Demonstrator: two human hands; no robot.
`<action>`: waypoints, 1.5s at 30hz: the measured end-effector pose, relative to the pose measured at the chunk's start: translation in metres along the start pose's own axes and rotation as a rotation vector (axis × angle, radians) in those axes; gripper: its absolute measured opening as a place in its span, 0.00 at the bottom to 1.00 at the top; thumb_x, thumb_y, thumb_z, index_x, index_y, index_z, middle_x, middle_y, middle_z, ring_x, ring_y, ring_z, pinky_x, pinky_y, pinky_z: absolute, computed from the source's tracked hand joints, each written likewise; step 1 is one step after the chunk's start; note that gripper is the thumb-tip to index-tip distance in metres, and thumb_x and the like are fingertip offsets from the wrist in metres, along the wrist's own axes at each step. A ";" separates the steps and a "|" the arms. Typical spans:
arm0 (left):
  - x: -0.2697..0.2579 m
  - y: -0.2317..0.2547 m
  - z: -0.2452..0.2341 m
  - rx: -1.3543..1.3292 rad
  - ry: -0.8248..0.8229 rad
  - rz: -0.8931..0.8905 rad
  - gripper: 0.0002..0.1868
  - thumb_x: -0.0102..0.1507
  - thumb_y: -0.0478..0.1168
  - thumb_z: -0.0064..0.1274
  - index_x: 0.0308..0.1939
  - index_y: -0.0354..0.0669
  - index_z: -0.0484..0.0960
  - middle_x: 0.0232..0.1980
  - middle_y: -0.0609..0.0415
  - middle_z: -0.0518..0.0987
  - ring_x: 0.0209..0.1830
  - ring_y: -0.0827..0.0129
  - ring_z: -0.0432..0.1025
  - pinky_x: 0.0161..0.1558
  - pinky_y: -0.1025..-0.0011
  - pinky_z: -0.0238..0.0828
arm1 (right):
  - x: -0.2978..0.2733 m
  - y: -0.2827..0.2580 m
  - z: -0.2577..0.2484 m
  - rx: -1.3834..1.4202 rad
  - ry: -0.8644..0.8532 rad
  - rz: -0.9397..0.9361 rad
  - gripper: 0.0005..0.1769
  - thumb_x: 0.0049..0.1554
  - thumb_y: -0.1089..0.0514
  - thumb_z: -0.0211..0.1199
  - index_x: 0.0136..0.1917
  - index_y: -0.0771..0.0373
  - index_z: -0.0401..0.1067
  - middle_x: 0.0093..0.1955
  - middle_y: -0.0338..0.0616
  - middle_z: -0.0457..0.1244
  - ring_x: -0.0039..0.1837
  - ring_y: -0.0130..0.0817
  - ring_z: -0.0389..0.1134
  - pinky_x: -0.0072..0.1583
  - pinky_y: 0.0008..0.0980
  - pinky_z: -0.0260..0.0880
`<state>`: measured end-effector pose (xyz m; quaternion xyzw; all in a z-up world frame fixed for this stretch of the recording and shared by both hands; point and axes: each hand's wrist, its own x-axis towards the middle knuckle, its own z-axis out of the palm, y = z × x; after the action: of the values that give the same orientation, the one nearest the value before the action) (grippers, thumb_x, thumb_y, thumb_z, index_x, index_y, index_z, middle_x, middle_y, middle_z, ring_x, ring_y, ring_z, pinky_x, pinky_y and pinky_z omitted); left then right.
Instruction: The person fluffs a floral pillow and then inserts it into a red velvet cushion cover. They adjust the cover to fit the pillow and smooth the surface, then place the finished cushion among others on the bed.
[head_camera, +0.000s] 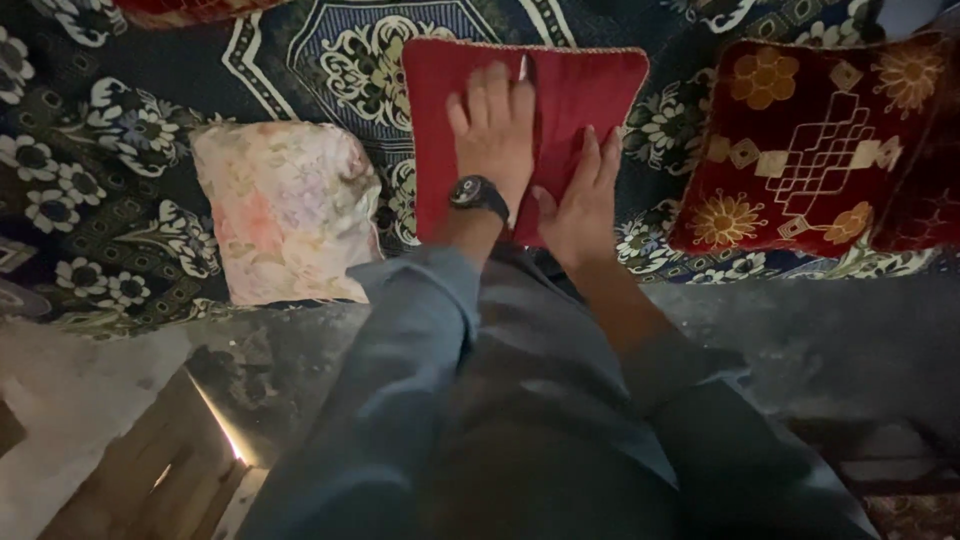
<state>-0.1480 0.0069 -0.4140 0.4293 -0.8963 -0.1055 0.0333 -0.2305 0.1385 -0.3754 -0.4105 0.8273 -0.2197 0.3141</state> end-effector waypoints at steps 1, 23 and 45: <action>0.001 -0.001 -0.017 0.002 0.001 -0.002 0.19 0.64 0.38 0.49 0.60 0.44 0.72 0.71 0.42 0.66 0.73 0.46 0.59 0.69 0.40 0.52 | -0.001 0.002 0.001 0.001 -0.001 -0.003 0.57 0.56 0.57 0.73 0.84 0.72 0.38 0.83 0.78 0.32 0.84 0.76 0.35 0.82 0.59 0.45; -0.041 -0.026 -0.066 -0.341 0.024 1.074 0.01 0.62 0.41 0.51 0.35 0.53 0.77 0.42 0.62 0.73 0.46 0.70 0.68 0.47 0.71 0.63 | -0.007 0.005 -0.017 0.140 -0.009 0.047 0.54 0.58 0.57 0.74 0.85 0.59 0.42 0.87 0.65 0.35 0.86 0.60 0.43 0.79 0.49 0.59; -0.068 -0.031 -0.043 -0.016 -0.160 1.215 0.10 0.59 0.46 0.49 0.32 0.54 0.86 0.49 0.60 0.77 0.58 0.66 0.67 0.67 0.59 0.60 | -0.006 0.031 -0.017 0.325 -0.061 0.094 0.52 0.61 0.56 0.74 0.86 0.59 0.43 0.88 0.64 0.33 0.88 0.56 0.38 0.83 0.51 0.46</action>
<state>-0.0755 0.0336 -0.3769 -0.1680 -0.9797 -0.1065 0.0233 -0.2563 0.1628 -0.3812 -0.3216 0.7893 -0.3231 0.4112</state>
